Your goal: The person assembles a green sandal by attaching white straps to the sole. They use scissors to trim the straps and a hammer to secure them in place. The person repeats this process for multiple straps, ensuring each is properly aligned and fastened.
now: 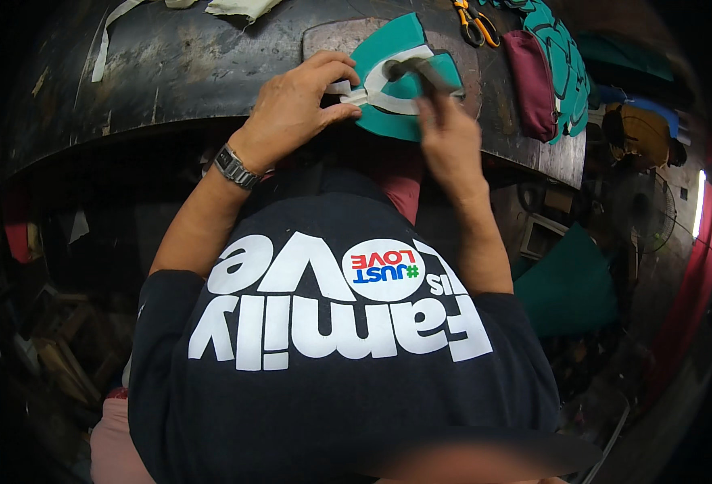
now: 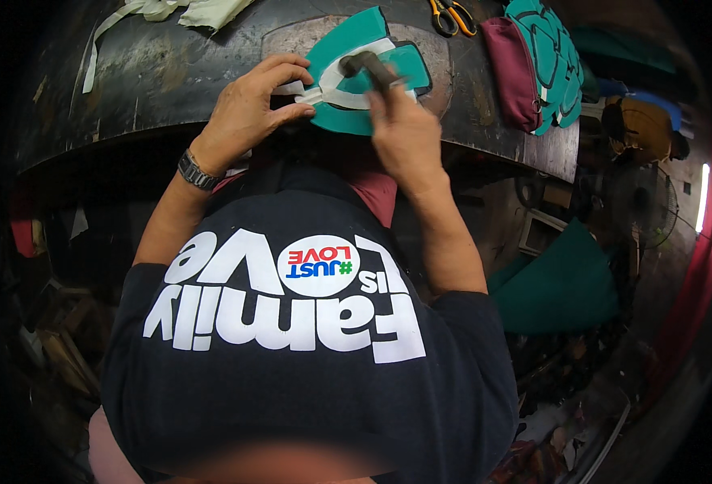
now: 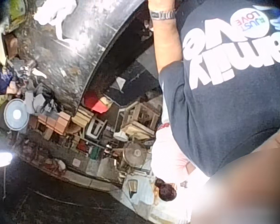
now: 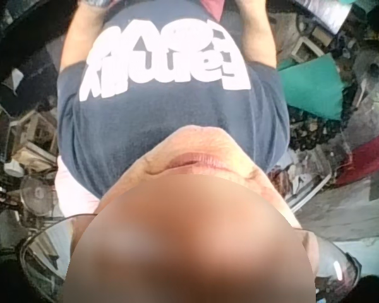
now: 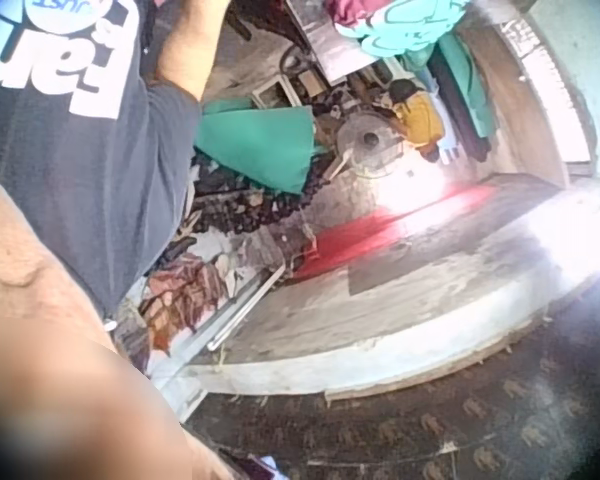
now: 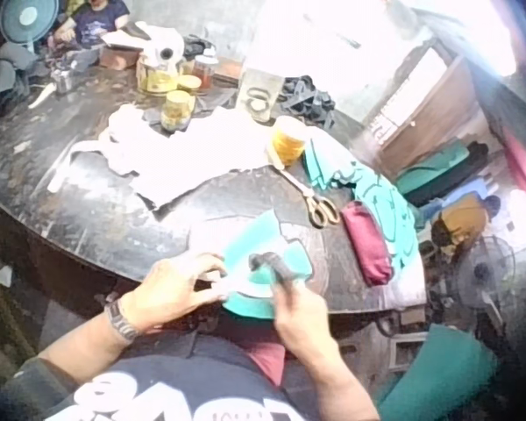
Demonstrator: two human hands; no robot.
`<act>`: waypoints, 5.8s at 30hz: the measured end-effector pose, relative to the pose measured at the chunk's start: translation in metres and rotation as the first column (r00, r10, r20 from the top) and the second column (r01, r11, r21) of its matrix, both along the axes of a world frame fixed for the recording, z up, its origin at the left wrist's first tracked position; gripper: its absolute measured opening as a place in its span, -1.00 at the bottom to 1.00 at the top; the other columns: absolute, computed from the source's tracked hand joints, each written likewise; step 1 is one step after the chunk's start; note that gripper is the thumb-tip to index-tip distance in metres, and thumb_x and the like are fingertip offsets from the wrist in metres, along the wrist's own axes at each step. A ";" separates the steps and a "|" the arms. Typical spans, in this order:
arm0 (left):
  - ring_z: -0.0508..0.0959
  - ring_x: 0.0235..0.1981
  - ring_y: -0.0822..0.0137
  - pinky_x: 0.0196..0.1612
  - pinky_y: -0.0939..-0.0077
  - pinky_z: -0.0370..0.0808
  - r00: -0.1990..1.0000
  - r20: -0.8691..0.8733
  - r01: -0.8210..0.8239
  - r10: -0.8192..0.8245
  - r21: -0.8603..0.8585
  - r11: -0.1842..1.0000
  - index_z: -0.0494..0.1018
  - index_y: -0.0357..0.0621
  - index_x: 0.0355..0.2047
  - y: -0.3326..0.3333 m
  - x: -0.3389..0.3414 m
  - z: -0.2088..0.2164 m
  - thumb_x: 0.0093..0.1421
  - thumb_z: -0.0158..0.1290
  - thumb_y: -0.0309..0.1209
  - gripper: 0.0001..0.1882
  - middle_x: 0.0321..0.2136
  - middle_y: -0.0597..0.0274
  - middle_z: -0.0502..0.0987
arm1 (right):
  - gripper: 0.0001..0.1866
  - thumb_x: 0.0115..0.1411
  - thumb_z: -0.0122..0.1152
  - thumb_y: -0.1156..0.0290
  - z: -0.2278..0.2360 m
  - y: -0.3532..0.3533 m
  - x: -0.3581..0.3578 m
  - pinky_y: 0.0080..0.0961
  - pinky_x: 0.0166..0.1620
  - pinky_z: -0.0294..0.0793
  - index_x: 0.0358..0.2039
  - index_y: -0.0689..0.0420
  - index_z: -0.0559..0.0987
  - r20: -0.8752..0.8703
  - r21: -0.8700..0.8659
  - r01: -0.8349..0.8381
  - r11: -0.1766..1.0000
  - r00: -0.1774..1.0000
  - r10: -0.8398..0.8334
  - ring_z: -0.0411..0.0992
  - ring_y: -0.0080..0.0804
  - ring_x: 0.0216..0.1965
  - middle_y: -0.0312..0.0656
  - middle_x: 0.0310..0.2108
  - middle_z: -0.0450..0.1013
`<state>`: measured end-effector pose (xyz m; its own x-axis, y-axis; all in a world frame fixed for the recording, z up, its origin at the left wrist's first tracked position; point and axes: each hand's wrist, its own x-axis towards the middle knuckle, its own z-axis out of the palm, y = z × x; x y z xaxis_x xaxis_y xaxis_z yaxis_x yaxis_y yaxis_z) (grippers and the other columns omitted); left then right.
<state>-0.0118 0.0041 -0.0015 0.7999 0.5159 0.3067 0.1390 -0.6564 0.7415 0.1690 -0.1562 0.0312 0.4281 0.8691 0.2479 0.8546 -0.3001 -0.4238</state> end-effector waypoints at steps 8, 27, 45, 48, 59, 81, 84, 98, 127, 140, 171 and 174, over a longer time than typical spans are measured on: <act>0.64 -0.09 0.15 -0.05 0.33 0.59 0.997 -0.083 -0.001 0.000 -0.023 1.000 0.54 -0.02 -0.12 -0.002 -0.001 0.004 0.05 0.37 -0.22 -0.60 0.08 0.34 0.54 | -0.67 0.36 0.19 0.37 0.025 -0.012 -0.021 -0.44 -0.36 0.42 0.07 0.24 0.55 -0.378 0.219 0.014 0.976 0.923 0.071 0.34 -0.53 -0.47 -0.25 -0.46 0.51; 0.67 -0.19 0.18 -0.14 0.33 0.58 1.000 -0.028 -0.009 0.008 -0.019 1.000 0.57 -0.02 -0.16 0.003 0.002 -0.009 0.05 0.37 -0.18 -0.61 0.06 0.38 0.55 | -0.60 0.17 0.33 0.20 -0.039 -0.047 0.141 -0.15 -0.04 0.48 0.02 -0.03 0.62 0.271 -0.064 0.513 0.856 0.835 -0.480 0.52 -0.06 -0.08 -0.08 -0.12 0.56; 0.60 0.01 0.10 0.00 0.32 0.55 0.994 -0.103 0.027 -0.038 -0.109 0.994 0.57 -0.14 -0.17 0.000 0.001 0.026 -0.03 0.41 -0.36 -0.60 0.05 0.19 0.55 | -0.24 -0.26 0.65 0.03 -0.002 0.034 0.090 -0.24 -0.03 0.45 -0.09 0.17 0.53 -0.242 -0.149 0.113 0.982 0.959 -0.147 0.47 -0.09 -0.09 0.00 -0.15 0.49; 0.61 -0.03 0.09 -0.04 0.30 0.56 0.994 -0.093 0.041 -0.051 -0.102 0.994 0.56 -0.13 -0.17 0.001 0.002 0.026 -0.03 0.41 -0.33 -0.59 0.05 0.22 0.55 | -0.32 -0.28 0.66 0.04 -0.005 0.033 0.103 -0.29 -0.11 0.46 -0.20 0.14 0.57 -0.350 -0.180 0.097 0.979 0.924 -0.155 0.48 -0.16 -0.20 -0.07 -0.25 0.51; 0.59 -0.13 0.37 -0.13 0.50 0.54 0.972 0.174 -0.088 0.160 -0.362 0.928 0.58 -0.24 -0.14 0.032 -0.002 0.007 0.21 0.20 -0.55 -0.80 -0.16 0.18 0.60 | -0.82 0.16 0.38 0.52 0.029 0.003 0.133 -0.61 -0.10 0.48 -0.27 0.12 0.54 -0.858 0.341 0.095 0.935 0.439 0.268 0.46 -0.61 -0.22 -0.35 -0.27 0.50; 0.28 -0.56 0.68 -0.53 0.76 0.22 0.984 0.091 -0.098 0.152 -0.433 0.896 0.57 -0.27 -0.08 0.051 0.011 -0.012 0.48 -0.07 -0.36 -0.73 -0.26 0.31 0.53 | 0.11 -0.14 0.51 -0.26 0.009 -0.018 0.387 0.15 0.24 0.31 0.35 -0.04 0.27 0.144 -0.316 0.873 0.371 0.430 -0.891 0.30 0.16 0.27 0.10 0.23 0.38; 0.27 -0.57 0.68 -0.53 0.76 0.21 0.983 0.094 -0.101 0.154 -0.424 0.900 0.57 -0.27 -0.08 0.052 0.012 -0.014 0.48 -0.07 -0.35 -0.72 -0.27 0.32 0.53 | 0.26 -0.26 0.57 -0.33 0.001 -0.030 0.392 0.28 0.21 0.27 0.37 0.03 0.21 0.044 -0.373 0.850 0.371 0.416 -0.908 0.13 0.23 0.37 0.15 0.35 0.20; 0.26 -0.60 0.67 -0.52 0.76 0.21 0.981 0.136 -0.071 0.137 -0.406 0.911 0.56 -0.29 -0.03 0.053 0.011 -0.016 0.51 -0.13 -0.32 -0.66 -0.29 0.29 0.56 | -0.49 0.07 0.26 0.53 0.037 -0.023 0.356 -0.11 0.05 0.44 0.08 0.24 0.47 0.317 0.732 0.268 0.627 0.681 -0.661 0.45 0.17 -0.07 0.16 -0.11 0.49; 0.17 0.37 0.28 0.41 0.32 0.13 0.818 0.554 0.436 0.155 -0.773 0.461 0.21 -0.08 0.36 -0.036 0.006 0.027 0.50 -0.32 0.04 -0.39 0.39 0.25 0.16 | -0.89 0.30 0.25 0.48 -0.008 0.033 -0.043 -0.55 0.06 0.40 -0.19 0.21 0.60 -0.846 0.464 -0.021 0.886 0.288 0.449 0.44 -0.52 -0.07 -0.26 -0.08 0.49; 0.33 0.28 0.34 0.31 0.41 0.28 0.878 0.475 0.388 0.056 -0.776 0.497 0.17 -0.14 0.39 -0.040 0.008 0.017 0.50 -0.17 -0.15 -0.44 0.34 0.19 0.24 | -0.87 0.23 0.31 0.53 -0.003 0.032 -0.046 -0.62 -0.04 0.42 -0.20 0.23 0.65 -0.781 0.502 0.002 0.865 0.430 0.452 0.45 -0.57 -0.17 -0.30 -0.20 0.52; 0.59 -0.16 0.35 -0.09 0.46 0.57 0.931 0.346 0.157 -0.117 -0.092 0.983 0.47 -0.11 0.09 -0.045 -0.001 0.034 0.00 0.43 -0.45 -0.38 -0.08 0.16 0.52 | -0.86 0.41 0.07 0.47 0.030 0.014 -0.012 0.01 0.10 0.56 -0.05 0.16 0.44 -0.748 0.603 0.419 0.679 0.001 0.664 0.59 -0.11 -0.07 -0.02 -0.19 0.57; 0.61 -0.25 0.39 -0.16 0.50 0.57 0.940 0.329 0.163 -0.096 -0.182 0.970 0.50 -0.13 0.02 -0.049 0.001 0.031 0.02 0.42 -0.45 -0.46 -0.16 0.19 0.56 | -0.85 0.40 0.07 0.47 0.031 0.016 -0.017 -0.01 0.08 0.58 -0.05 0.15 0.44 -0.747 0.612 0.399 0.683 0.005 0.665 0.60 -0.10 -0.08 0.00 -0.19 0.58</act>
<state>-0.0113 -0.0453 0.0297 0.7432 0.4920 0.4534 -0.1996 -0.4838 0.8521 0.1520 -0.1405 0.0625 0.5762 0.8040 0.1470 -0.5037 0.4910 -0.7108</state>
